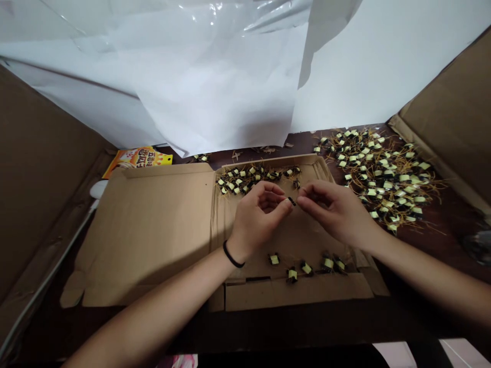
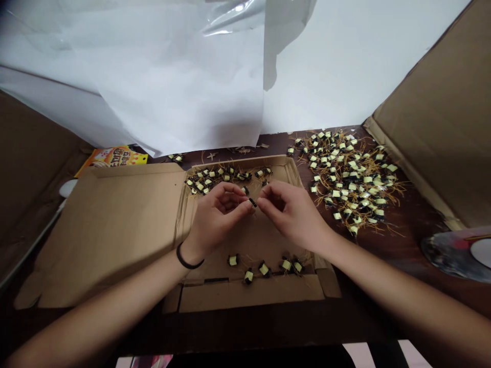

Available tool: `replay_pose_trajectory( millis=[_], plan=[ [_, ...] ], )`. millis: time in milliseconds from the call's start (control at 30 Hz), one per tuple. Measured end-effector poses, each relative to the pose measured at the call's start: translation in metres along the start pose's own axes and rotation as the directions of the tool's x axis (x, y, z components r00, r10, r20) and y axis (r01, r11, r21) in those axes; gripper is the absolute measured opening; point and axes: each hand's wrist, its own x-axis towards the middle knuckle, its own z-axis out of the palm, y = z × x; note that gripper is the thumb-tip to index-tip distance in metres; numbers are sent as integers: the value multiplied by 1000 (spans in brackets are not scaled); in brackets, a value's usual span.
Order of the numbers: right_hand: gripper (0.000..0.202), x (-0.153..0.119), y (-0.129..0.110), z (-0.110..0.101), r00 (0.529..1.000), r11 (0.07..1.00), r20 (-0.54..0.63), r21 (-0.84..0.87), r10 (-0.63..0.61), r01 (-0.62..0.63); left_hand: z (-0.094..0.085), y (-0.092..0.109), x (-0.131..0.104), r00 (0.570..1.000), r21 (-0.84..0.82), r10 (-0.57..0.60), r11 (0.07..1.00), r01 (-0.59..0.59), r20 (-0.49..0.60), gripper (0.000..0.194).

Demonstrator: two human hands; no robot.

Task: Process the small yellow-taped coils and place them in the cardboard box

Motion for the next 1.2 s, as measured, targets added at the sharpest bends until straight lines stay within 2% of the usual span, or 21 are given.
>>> replay_pose_trajectory(
  millis=[100,233,367,567,833,1067,1200],
  plan=[
    [19,2,0,-1,988,978,64,143,142,-150,-1,0,1,999,-14,-9,1000,10,37,20],
    [22,4,1,-3,981,957,85,217,176,-191,-2,1,3,993,-101,-38,994,49,109,21],
    [24,4,2,-3,984,963,91,208,155,-171,-3,1,4,991,-139,-46,988,64,128,22],
    [24,5,1,-6,986,972,92,179,139,-154,-2,0,3,997,-148,1,989,10,72,18],
    [26,6,1,-9,981,977,137,140,141,-160,-2,-2,2,997,-51,44,998,-41,67,18],
    [24,4,3,-5,994,990,76,112,80,-88,-1,-2,2,999,-1,13,1000,-13,37,18],
    [17,4,3,-3,999,995,45,98,16,-20,-2,1,3,997,-53,-41,998,44,64,19]
  ],
)
